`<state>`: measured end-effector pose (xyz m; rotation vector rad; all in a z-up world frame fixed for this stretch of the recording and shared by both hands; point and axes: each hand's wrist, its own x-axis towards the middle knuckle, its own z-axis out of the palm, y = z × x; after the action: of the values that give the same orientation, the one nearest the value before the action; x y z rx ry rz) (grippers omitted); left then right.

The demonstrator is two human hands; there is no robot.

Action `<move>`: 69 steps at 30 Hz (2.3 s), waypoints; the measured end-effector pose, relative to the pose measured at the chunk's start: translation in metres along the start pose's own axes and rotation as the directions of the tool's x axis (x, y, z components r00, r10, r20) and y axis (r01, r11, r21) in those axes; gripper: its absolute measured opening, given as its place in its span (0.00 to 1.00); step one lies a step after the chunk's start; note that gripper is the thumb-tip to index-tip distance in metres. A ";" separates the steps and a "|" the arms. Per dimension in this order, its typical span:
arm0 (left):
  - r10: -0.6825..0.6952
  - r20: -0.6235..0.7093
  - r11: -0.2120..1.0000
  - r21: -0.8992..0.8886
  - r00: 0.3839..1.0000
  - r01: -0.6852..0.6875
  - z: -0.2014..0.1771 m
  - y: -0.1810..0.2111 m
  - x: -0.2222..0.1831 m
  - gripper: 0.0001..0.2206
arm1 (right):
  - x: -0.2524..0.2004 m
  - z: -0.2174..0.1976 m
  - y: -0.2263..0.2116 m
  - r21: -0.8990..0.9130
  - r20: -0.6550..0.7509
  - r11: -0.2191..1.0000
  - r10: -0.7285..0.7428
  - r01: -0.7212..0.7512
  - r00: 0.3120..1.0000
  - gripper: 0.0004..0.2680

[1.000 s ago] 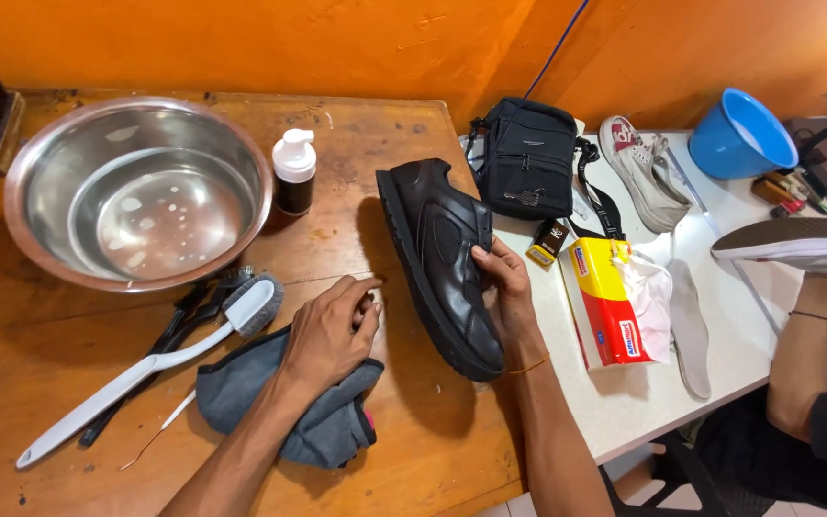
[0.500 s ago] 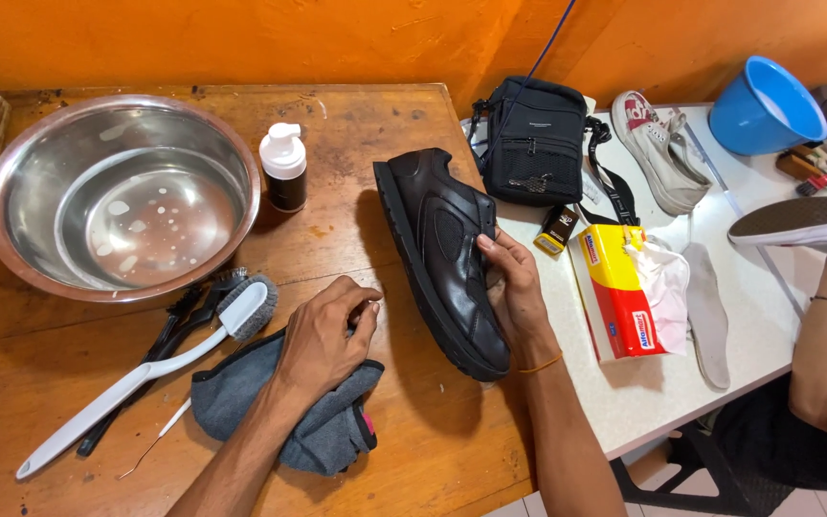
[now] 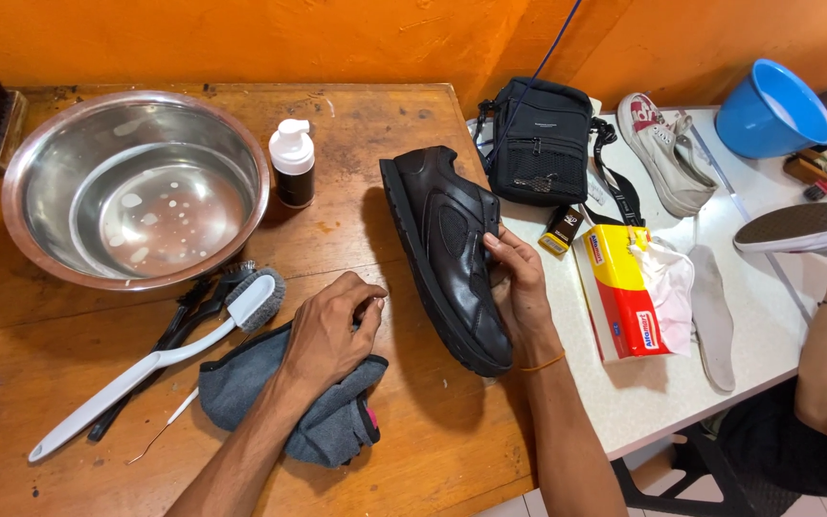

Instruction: Cleaning and polishing the exterior of a black sneaker using a cloth and shoe polish.

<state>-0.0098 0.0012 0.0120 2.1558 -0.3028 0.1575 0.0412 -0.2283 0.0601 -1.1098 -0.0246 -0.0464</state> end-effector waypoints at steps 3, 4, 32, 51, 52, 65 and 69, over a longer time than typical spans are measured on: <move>-0.003 -0.001 1.000 -0.002 1.000 0.003 0.001 -0.002 0.000 0.08 | 0.001 -0.006 0.007 -0.022 0.000 1.000 -0.012 0.012 1.000 0.06; -0.006 -0.006 1.000 -0.002 1.000 0.006 0.000 -0.002 0.000 0.08 | 0.001 -0.005 0.006 -0.023 0.004 1.000 -0.010 0.010 1.000 0.06; 0.003 0.014 1.000 -0.016 1.000 -0.003 -0.004 0.005 -0.001 0.08 | -0.001 -0.006 0.008 -0.071 -0.008 0.997 -0.040 0.039 0.999 0.08; -0.027 0.017 1.000 -0.001 0.999 0.027 -0.002 0.003 -0.001 0.09 | -0.004 -0.005 0.009 -0.095 0.021 0.994 -0.051 0.053 0.998 0.10; -0.028 0.017 1.000 -0.001 0.999 0.028 -0.002 0.003 -0.001 0.09 | -0.004 -0.005 0.009 -0.095 0.021 0.994 -0.050 0.052 0.999 0.10; -0.039 0.028 0.999 0.012 0.999 0.039 -0.002 0.003 0.000 0.09 | 0.004 -0.019 0.018 -0.121 0.024 0.991 -0.058 0.060 0.998 0.09; -0.034 0.023 0.999 0.004 0.999 0.033 -0.002 0.003 0.000 0.08 | 0.008 -0.026 0.025 -0.115 0.026 0.992 -0.052 0.055 0.998 0.09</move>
<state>-0.0108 0.0013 0.0152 2.1664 -0.2798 0.1142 0.0507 -0.2408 0.0263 -1.2252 -0.0734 -0.0837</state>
